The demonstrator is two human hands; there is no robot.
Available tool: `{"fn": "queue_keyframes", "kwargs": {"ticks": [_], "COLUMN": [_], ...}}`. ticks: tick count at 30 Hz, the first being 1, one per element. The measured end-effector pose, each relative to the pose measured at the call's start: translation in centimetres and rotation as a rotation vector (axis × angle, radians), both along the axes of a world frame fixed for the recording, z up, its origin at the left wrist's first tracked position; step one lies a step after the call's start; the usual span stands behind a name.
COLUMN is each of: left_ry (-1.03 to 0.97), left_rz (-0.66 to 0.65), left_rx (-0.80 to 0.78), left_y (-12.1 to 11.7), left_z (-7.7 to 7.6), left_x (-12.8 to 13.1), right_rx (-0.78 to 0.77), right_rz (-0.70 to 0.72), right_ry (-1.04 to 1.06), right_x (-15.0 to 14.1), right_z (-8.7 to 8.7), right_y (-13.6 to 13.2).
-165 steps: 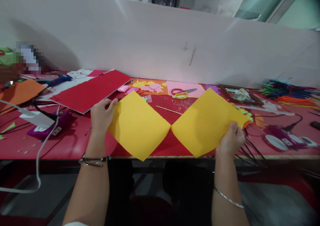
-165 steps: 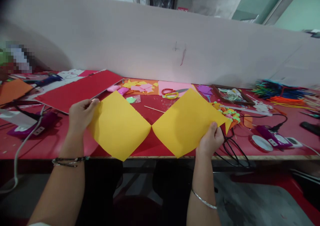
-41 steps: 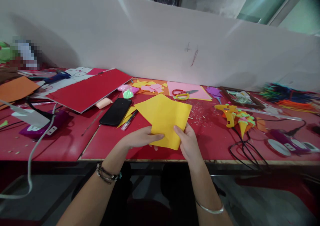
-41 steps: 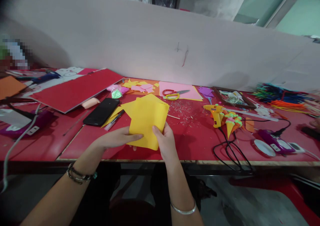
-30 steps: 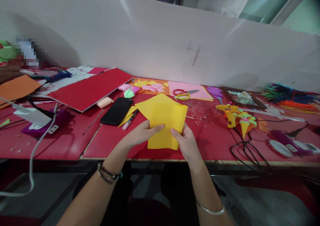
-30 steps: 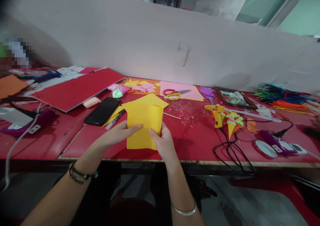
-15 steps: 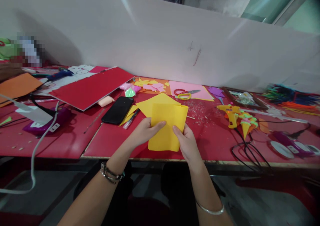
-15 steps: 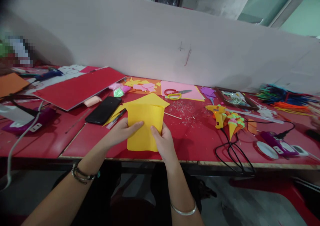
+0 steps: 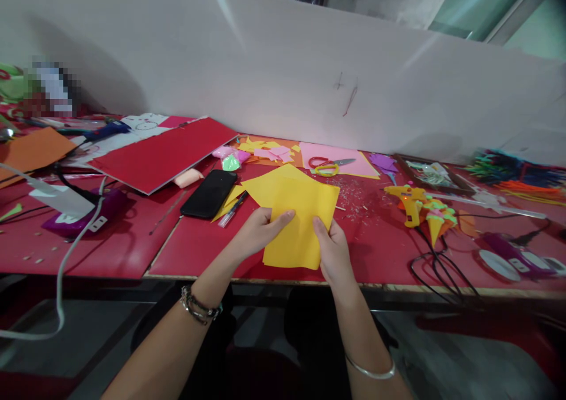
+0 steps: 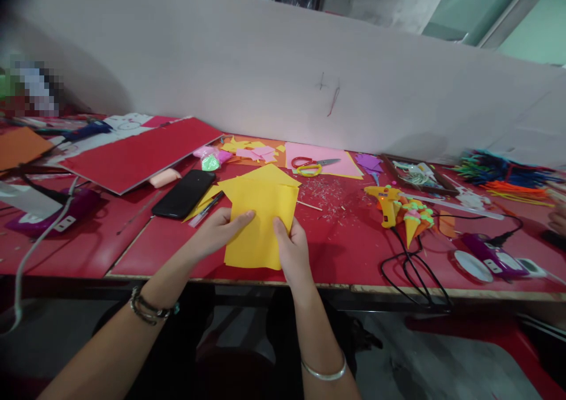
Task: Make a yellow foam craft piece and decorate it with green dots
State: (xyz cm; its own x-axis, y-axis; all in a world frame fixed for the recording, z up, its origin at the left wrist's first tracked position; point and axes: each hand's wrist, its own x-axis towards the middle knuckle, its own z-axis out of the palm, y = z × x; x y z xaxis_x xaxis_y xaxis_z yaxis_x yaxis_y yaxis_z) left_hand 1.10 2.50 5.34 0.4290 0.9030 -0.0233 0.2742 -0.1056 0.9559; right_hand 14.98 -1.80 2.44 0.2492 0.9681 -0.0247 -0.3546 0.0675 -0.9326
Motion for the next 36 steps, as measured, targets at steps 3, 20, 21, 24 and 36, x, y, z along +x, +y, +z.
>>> {"fn": "queue_keyframes", "kwargs": {"ticks": [3,20,21,24,36], "left_ry": [0.037,0.087,0.101,0.097,0.081], "left_rz": [0.009,0.047,0.052,0.007,-0.163], "left_rx": [0.011,0.005,0.005,0.020,-0.076], "left_y": [-0.2,-0.5,-0.5,-0.4,-0.3], "left_z": [0.0,0.2,0.2,0.2,0.2], "left_x": [0.1,0.3,0.3,0.1,-0.4], "right_rx": [0.000,-0.017,-0.017,-0.014,0.076], "right_rz": [-0.011,-0.033,-0.037,-0.047,-0.110], "right_ry": [0.002,-0.034,-0.036,-0.037,-0.073], "right_x": [0.0,0.0,0.0,0.0,1.3], "right_z": [-0.1,-0.1,-0.1,-0.2,0.5], "right_y": [0.0,0.0,0.1,0.1,0.2]}}
